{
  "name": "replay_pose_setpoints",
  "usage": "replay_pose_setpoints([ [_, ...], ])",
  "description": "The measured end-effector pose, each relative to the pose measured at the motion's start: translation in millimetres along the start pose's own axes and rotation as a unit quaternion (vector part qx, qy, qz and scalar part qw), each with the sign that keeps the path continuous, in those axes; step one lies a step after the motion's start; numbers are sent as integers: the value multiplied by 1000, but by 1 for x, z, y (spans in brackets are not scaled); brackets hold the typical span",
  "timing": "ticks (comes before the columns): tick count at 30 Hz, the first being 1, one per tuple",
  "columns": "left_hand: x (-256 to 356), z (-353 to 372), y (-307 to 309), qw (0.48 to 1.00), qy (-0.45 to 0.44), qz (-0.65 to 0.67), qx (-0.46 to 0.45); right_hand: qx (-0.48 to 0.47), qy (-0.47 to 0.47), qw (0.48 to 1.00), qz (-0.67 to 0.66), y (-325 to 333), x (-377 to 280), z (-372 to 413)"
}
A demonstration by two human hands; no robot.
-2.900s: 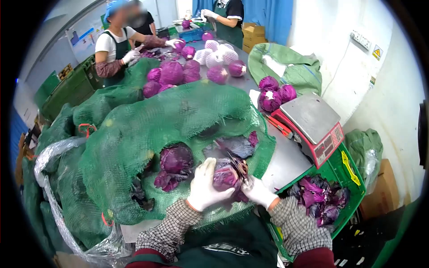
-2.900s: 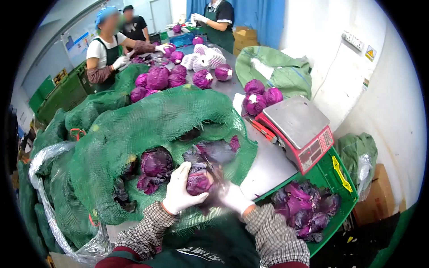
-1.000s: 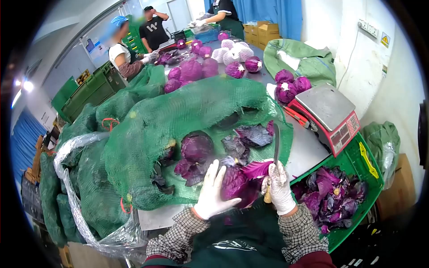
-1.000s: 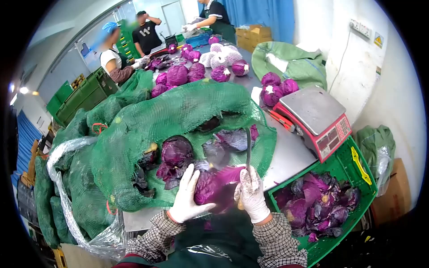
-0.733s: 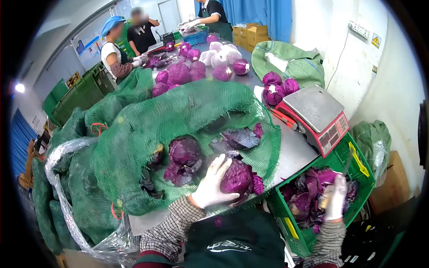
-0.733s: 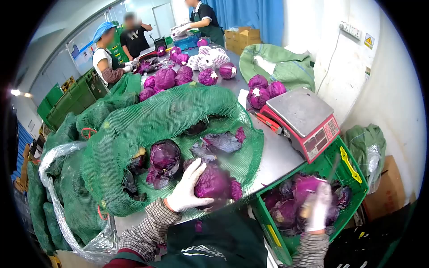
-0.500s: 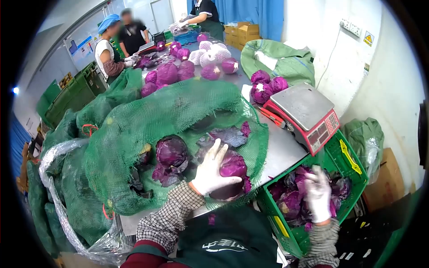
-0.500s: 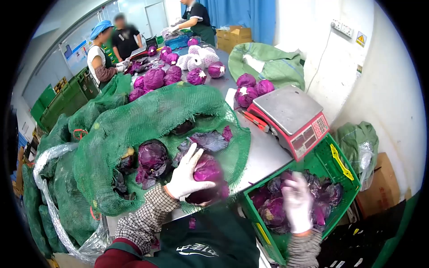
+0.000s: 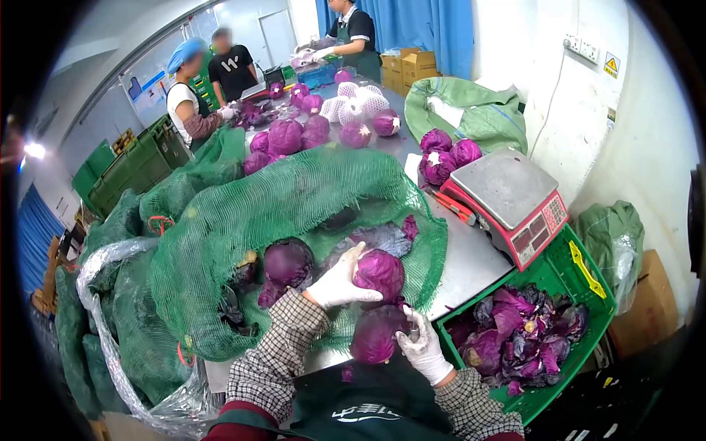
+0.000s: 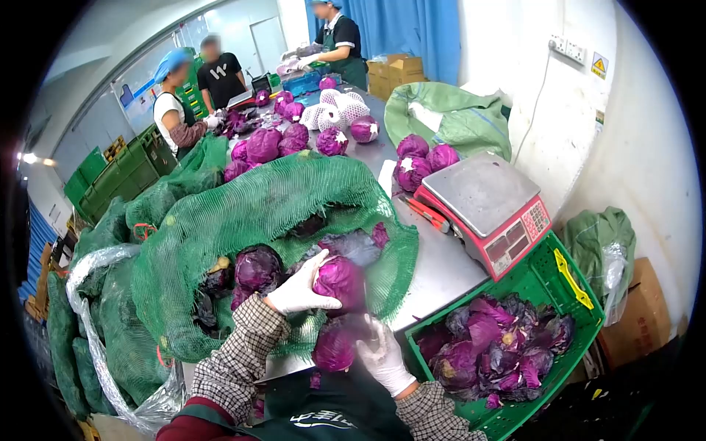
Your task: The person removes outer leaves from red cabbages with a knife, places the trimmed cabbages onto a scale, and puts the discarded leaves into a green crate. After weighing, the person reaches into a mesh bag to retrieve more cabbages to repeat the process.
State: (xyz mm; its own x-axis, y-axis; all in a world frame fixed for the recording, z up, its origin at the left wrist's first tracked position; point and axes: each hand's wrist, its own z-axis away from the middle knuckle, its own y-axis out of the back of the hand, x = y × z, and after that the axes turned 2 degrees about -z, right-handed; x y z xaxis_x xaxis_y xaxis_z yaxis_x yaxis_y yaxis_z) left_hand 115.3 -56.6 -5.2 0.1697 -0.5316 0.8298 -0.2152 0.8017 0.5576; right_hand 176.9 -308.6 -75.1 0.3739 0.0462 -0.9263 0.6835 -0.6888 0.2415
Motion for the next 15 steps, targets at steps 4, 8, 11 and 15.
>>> replay_pose_setpoints([
  [4, -1, -6, -3, 999, -40, -10, 0, 12, -81, 996, -29, 31, -4, 0],
  [8, 21, 4, 3, 993, -28, -113, 12, 120, -42, 958, 259, 166, 10, 31],
  [11, 25, 2, -6, 983, -75, -168, 27, 146, -54, 982, 104, 167, -19, 11],
  [15, 38, 0, -18, 958, -102, -266, 27, -10, 161, 964, 212, 76, -50, -64],
])
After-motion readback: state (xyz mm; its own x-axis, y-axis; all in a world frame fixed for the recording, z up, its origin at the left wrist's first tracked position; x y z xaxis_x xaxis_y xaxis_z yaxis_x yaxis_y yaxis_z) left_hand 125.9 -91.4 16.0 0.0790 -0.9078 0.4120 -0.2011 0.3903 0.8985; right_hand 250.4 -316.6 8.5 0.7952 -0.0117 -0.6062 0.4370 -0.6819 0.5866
